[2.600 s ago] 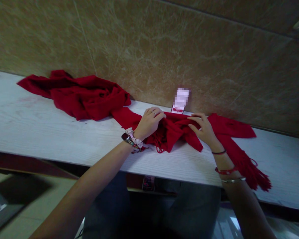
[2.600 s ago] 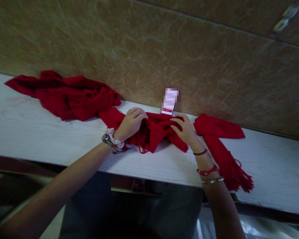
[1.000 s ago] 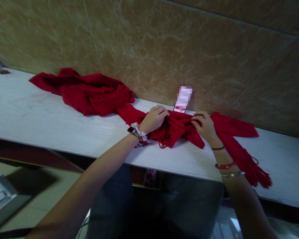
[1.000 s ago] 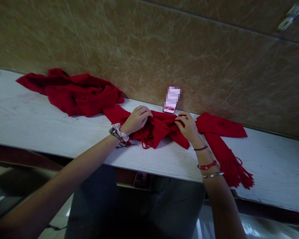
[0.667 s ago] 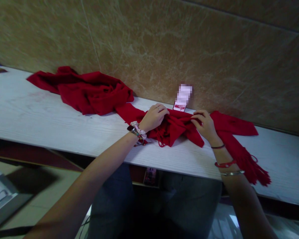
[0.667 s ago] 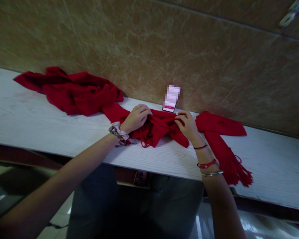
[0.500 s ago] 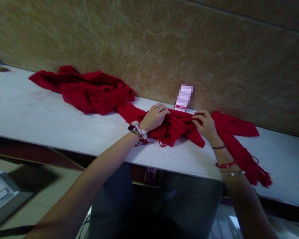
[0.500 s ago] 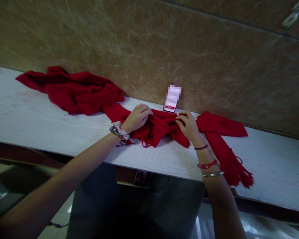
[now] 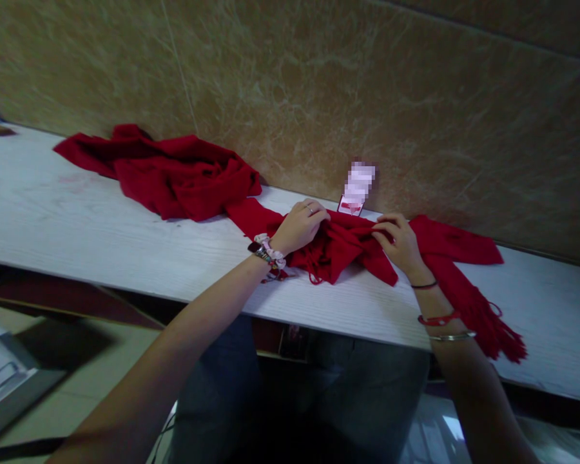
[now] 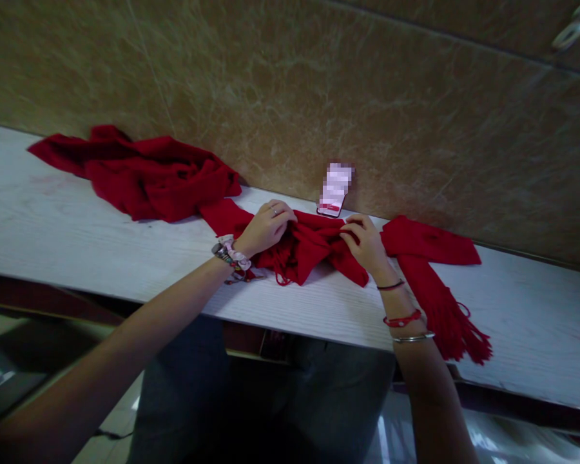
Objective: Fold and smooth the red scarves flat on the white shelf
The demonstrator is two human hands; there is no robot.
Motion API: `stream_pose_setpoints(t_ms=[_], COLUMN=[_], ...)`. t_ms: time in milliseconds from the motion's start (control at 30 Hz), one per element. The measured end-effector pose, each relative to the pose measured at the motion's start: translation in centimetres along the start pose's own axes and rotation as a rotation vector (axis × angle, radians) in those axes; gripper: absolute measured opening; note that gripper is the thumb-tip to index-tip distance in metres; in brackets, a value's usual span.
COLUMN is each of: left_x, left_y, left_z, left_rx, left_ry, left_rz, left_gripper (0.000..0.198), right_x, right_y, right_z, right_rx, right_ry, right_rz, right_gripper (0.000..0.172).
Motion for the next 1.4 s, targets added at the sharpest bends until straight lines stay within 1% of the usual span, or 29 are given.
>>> stream_pose_setpoints(t_ms=[133,333,433,500,567,600,633,700,733,800,867,900,933,1000,1033,1067,1133,1200,1267,1300,1333,1367,1400], left_x=[0.0,-0.2,-0.1,-0.1,-0.1,-0.1,-0.1,-0.2,-0.2,-0.1,-0.1,-0.2,-0.2,-0.2,-0.3,-0.3,-0.3,-0.2,-0.1,-0.2,-0.2,-0.2,-0.3], left_y=[0.0,0.1,0.2,0.4,0.7,0.8,1.0,1.3,1.4,1.6,1.5,1.3,1.0,0.4,0.1,0.0,0.1,0.7,1.5,1.8,2.0,2.1,2.0], left_z=[0.0,0.2,0.1,-0.3,-0.9,-1.2,-1.3,-1.2,-0.8,0.3,1.7,2.3,2.7,3.2,3.2,3.2,2.7,2.0,0.9,0.4,0.0,-0.4,-0.6], left_rx=[0.003,0.015,0.03,0.061,0.1,0.113,0.117,0.105,0.089,0.04,-0.01,-0.022,-0.018,0.025,0.049,0.069,0.085,0.101,0.14,0.158,0.167,0.164,0.152], left_ry=[0.012,-0.015,-0.01,0.019,0.087,0.127,0.161,0.184,0.161,0.037,-0.121,-0.177,-0.208,-0.21,-0.2,-0.19,-0.153,-0.043,0.137,0.225,0.294,0.333,0.341], left_rz=[-0.013,0.025,-0.011,-0.047,-0.051,-0.043,-0.035,-0.03,-0.034,-0.06,-0.118,-0.148,-0.173,-0.203,-0.206,-0.203,-0.153,-0.021,0.142,0.206,0.242,0.244,0.223], left_gripper=[0.022,0.021,0.022,0.024,0.026,0.027,0.027,0.027,0.027,0.027,0.027,0.027,0.027,0.026,0.023,0.019,0.019,0.021,0.023,0.024,0.024,0.025,0.027], right_x=[0.0,0.1,0.1,0.0,-0.1,-0.1,-0.2,-0.2,-0.2,-0.1,0.1,0.1,0.2,0.2,0.2,0.2,0.2,0.4,0.4,0.3,0.2,0.1,0.0], right_y=[0.0,-0.2,0.0,0.4,1.0,1.3,1.4,1.5,1.5,1.3,1.0,0.8,0.6,0.1,-0.1,-0.2,0.1,0.9,1.9,2.3,2.5,2.5,2.3], right_z=[0.0,-0.1,0.1,0.7,1.4,1.7,1.8,1.7,1.4,0.5,-0.4,-0.8,-1.0,-1.2,-1.1,-1.0,-0.7,-0.1,0.7,1.2,1.6,1.9,2.0], right_rx=[-0.005,-0.008,-0.019,-0.047,-0.082,-0.089,-0.08,-0.023,0.013,0.069,0.086,0.078,0.061,0.023,0.012,0.014,0.034,0.027,-0.018,-0.041,-0.052,-0.049,-0.035], right_ry=[0.021,0.033,0.009,-0.037,-0.085,-0.097,-0.096,-0.061,-0.036,0.004,0.021,0.024,0.028,0.043,0.054,0.065,0.062,-0.004,-0.094,-0.129,-0.151,-0.158,-0.15], right_rz=[0.003,-0.007,0.002,0.036,0.079,0.079,0.054,-0.055,-0.116,-0.201,-0.23,-0.233,-0.231,-0.225,-0.224,-0.221,-0.185,-0.054,0.105,0.154,0.167,0.144,0.095], right_gripper=[0.008,0.008,0.008,0.008,0.008,0.007,0.007,0.007,0.008,0.016,0.025,0.027,0.026,0.015,0.011,0.011,0.012,0.011,0.009,0.009,0.008,0.008,0.009])
Point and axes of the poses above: each hand's wrist, its own x-axis towards the middle knuckle, its own y-axis out of the back of the hand, z = x × y, the point moved 1 cm from there along x, towards the middle knuckle, and after that the axes turned 3 degrees about y, right-handed, at the moved point
